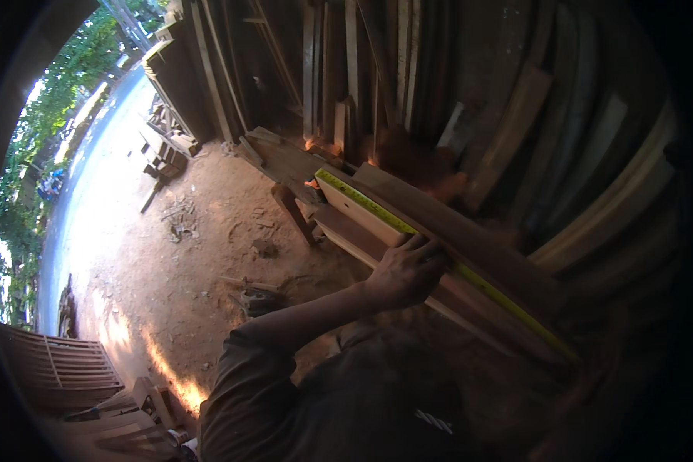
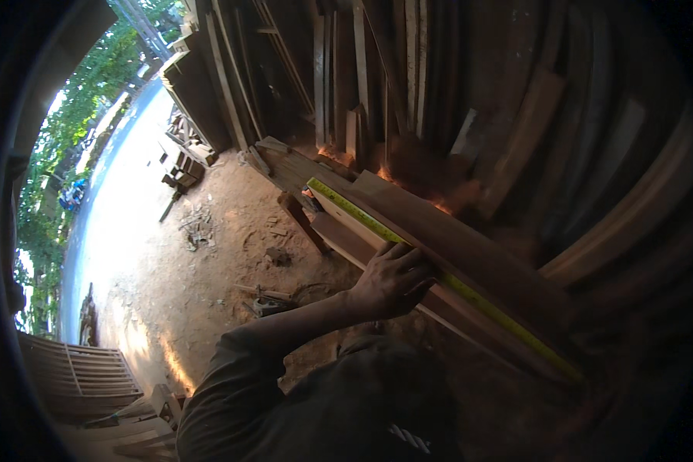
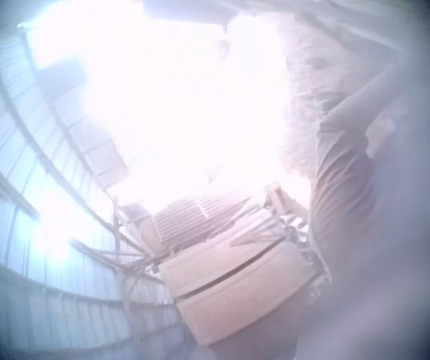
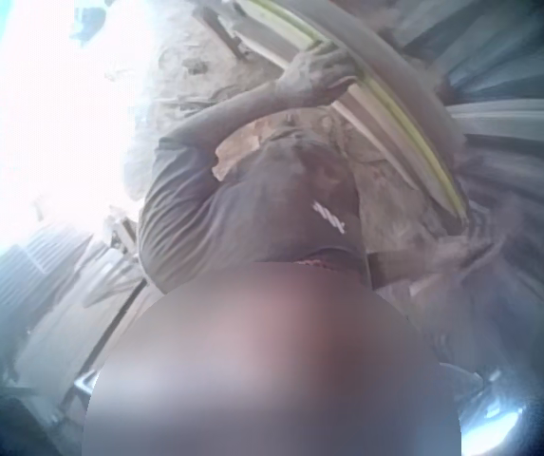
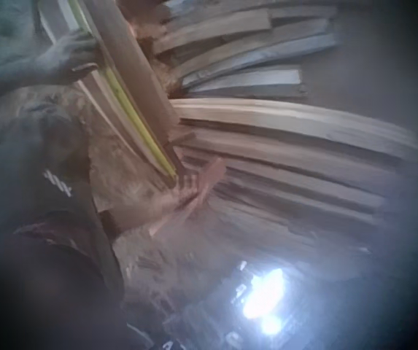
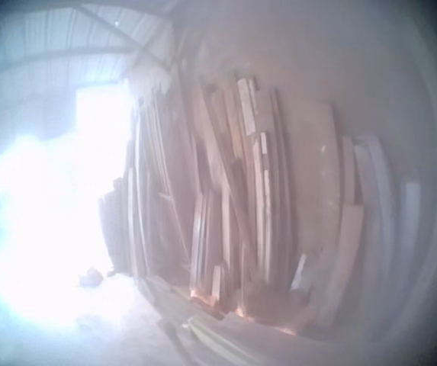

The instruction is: The person measures a wooden plank with a tape measure and marks measurement points with a pencil. The person repeatedly repositions the tape measure along the plank and makes marks at specific intervals.

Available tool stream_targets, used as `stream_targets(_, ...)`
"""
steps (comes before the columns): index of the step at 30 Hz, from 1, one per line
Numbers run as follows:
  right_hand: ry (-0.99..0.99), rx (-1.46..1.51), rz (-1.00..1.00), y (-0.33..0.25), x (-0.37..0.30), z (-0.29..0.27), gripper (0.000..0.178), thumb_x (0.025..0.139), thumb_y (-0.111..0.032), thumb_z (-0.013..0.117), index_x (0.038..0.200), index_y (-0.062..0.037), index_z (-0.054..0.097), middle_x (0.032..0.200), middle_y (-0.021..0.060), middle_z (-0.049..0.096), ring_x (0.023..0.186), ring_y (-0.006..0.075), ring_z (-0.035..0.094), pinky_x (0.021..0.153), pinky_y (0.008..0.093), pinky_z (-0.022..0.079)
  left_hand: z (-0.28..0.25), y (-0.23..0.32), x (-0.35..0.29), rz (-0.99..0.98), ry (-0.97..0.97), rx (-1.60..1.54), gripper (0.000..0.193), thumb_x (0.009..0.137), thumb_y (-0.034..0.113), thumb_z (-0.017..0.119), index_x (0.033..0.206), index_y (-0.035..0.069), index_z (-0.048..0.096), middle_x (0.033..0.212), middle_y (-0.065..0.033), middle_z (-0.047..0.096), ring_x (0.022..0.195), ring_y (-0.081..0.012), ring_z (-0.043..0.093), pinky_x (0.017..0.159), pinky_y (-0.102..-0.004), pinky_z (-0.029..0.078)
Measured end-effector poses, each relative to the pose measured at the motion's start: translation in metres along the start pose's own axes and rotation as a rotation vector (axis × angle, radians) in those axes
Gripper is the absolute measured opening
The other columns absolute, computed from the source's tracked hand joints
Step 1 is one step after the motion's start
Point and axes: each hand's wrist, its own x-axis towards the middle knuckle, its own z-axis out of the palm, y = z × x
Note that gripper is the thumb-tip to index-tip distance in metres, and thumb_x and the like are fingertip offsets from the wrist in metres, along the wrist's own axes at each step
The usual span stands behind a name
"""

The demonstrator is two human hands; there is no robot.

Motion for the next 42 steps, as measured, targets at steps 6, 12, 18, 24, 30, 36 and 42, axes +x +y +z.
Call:
stream_targets(6, -0.341, 0.34, -0.112, -0.095, -0.015, 0.125, 0.034, 0.114, -0.023, 0.052, 0.127, 0.0034, 0.07, 0.117, 0.0109, 0.071, 0.093, 0.0172, 0.067, 0.081, 0.0312, 0.057, -0.003, 0.001, -0.002, 0.014, -0.045, -0.057, 0.038, 0.083, 0.013, 0.07, 0.121, 0.009, 0.069, 0.125, -0.0077, 0.061, 0.119, -0.0304, 0.058, 0.098, -0.0484, 0.048)
stream_targets(12, -0.877, 0.169, 0.116, -0.168, -0.045, 0.286, 0.032, 0.112, -0.025, 0.06, 0.121, 0.0024, 0.073, 0.101, 0.0059, 0.073, 0.09, 0.0111, 0.067, 0.078, 0.0261, 0.055, 0.001, -0.004, -0.006, 0.04, -0.004, -0.154, 0.034, 0.084, 0.014, 0.068, 0.117, 0.006, 0.072, 0.122, -0.0092, 0.064, 0.126, -0.0317, 0.057, 0.104, -0.0501, 0.046)
stream_targets(18, -1.216, 0.124, 0.173, -0.171, -0.042, 0.402, 0.021, 0.105, -0.018, 0.07, 0.113, 0.0013, 0.073, 0.095, 0.005, 0.072, 0.086, 0.0103, 0.067, 0.075, 0.0241, 0.056, 0.011, -0.012, -0.006, 0.112, 0.071, -0.168, 0.029, 0.082, 0.015, 0.067, 0.107, 0.004, 0.076, 0.111, -0.0109, 0.069, 0.126, -0.032, 0.057, 0.111, -0.0507, 0.043)
stream_targets(24, -1.2, 0.118, 0.349, -0.147, -0.045, 0.435, 0.018, 0.103, -0.017, 0.071, 0.107, 0.0006, 0.072, 0.09, 0.0058, 0.073, 0.079, 0.0111, 0.07, 0.07, 0.024, 0.057, 0.016, -0.02, -0.008, 0.133, -0.086, -0.119, 0.037, 0.082, 0.019, 0.067, 0.117, 0.006, 0.072, 0.126, -0.0118, 0.069, 0.132, -0.0323, 0.054, 0.12, -0.0549, 0.035)
stream_targets(30, -1.115, 0.061, 0.343, -0.142, -0.05, 0.434, 0.02, 0.103, -0.02, 0.073, 0.108, -0.0008, 0.073, 0.091, 0.0043, 0.074, 0.082, 0.0097, 0.071, 0.069, 0.0214, 0.056, 0.024, -0.021, -0.011, 0.136, -0.015, -0.249, 0.042, 0.083, 0.019, 0.065, 0.123, 0.008, 0.071, 0.131, -0.0116, 0.068, 0.138, -0.0317, 0.051, 0.123, -0.055, 0.031)
stream_targets(36, -1.09, 0.081, 0.335, -0.143, -0.053, 0.434, 0.021, 0.103, -0.021, 0.073, 0.106, -0.0003, 0.072, 0.09, 0.0051, 0.073, 0.08, 0.0102, 0.07, 0.068, 0.0217, 0.055, 0.023, -0.022, -0.012, 0.139, 0.015, -0.317, 0.046, 0.084, 0.018, 0.066, 0.129, 0.009, 0.067, 0.134, -0.0129, 0.066, 0.135, -0.0337, 0.053, 0.119, -0.0535, 0.035)
stream_targets(42, -1.025, 0.077, 0.369, -0.14, -0.051, 0.43, 0.021, 0.105, -0.021, 0.069, 0.103, 0.0, 0.07, 0.088, 0.0059, 0.073, 0.078, 0.0104, 0.07, 0.066, 0.0219, 0.055, 0.024, -0.024, -0.013, 0.154, 0.079, -0.393, 0.039, 0.083, 0.015, 0.065, 0.121, 0.006, 0.069, 0.125, -0.0157, 0.069, 0.124, -0.0381, 0.061, 0.108, -0.0513, 0.046)
